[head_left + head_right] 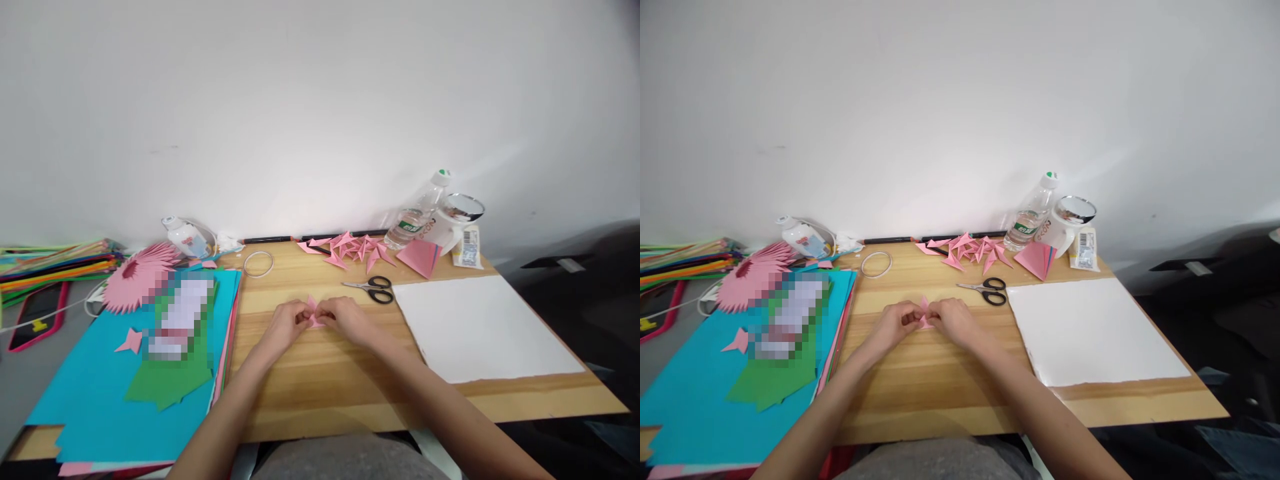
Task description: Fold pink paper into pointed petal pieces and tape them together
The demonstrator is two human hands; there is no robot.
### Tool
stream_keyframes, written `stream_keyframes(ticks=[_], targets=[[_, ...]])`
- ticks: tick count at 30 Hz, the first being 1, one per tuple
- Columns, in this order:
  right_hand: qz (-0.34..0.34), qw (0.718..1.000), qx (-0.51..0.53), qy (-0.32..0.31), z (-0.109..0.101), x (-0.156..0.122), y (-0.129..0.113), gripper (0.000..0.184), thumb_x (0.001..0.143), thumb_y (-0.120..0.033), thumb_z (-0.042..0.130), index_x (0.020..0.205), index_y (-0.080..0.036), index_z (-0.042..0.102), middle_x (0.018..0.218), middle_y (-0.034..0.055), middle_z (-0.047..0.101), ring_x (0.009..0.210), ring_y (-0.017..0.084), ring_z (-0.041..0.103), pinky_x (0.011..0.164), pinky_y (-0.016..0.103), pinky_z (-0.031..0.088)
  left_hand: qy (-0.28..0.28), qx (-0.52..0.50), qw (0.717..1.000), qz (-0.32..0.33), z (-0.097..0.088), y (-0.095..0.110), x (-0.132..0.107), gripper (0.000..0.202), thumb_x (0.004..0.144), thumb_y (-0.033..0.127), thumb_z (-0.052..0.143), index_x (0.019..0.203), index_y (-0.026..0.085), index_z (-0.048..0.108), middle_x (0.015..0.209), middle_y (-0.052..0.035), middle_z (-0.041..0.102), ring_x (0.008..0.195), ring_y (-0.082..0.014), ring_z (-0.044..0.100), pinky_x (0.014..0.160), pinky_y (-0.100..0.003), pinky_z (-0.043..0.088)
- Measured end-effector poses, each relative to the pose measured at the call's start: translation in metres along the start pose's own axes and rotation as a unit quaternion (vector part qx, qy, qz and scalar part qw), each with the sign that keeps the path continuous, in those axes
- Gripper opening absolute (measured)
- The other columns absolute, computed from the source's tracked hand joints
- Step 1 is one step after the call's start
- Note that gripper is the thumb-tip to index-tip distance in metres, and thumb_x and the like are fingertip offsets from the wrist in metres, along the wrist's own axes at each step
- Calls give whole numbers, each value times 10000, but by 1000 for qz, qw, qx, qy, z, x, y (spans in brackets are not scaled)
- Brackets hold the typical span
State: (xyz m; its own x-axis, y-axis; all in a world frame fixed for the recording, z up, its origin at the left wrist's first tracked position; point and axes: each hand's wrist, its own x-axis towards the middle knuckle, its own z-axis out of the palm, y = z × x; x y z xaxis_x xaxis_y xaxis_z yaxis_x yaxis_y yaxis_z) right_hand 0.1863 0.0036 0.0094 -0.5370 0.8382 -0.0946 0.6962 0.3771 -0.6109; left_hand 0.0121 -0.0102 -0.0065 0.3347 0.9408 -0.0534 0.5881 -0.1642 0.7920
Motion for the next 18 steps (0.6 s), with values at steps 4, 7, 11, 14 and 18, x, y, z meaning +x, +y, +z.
stream_keyframes(ticks=[4,7,11,14,18], targets=[[9,1000,-9,-2,0,1,-2,210,738,-70,502,745,-173,685,697,27,662,607,115,525,567,195,296,-3,-4,1000,-7,-1,-2,3,166,659,62,561,721,170,670,656,10,630,614,-110,543,579,-209,396],[17,1000,-16,-5,0,2,-3,213,730,-71,494,721,-175,680,680,23,653,598,115,513,559,197,281,-10,-13,1000,-14,-1,-5,6,172,646,56,566,727,162,675,639,13,641,589,-106,555,559,-200,403],[27,999,-24,-9,0,3,-4,199,727,-88,501,692,-176,676,650,19,640,579,114,495,549,200,267,-8,-22,1000,-21,0,-6,7,161,633,55,577,716,152,674,624,11,640,574,-104,556,543,-195,402],[31,999,-28,-12,0,3,-5,190,731,-103,509,707,-179,681,670,23,646,595,118,503,555,203,270,-3,-30,999,-22,1,-6,6,184,639,44,561,732,151,677,639,7,644,588,-104,563,556,-194,411],[35,999,-34,-10,0,3,-7,205,747,-104,501,755,-183,689,720,35,661,633,128,522,578,209,279,0,-36,999,-18,1,-7,5,199,636,24,545,728,147,671,644,6,645,589,-101,562,561,-192,411]])
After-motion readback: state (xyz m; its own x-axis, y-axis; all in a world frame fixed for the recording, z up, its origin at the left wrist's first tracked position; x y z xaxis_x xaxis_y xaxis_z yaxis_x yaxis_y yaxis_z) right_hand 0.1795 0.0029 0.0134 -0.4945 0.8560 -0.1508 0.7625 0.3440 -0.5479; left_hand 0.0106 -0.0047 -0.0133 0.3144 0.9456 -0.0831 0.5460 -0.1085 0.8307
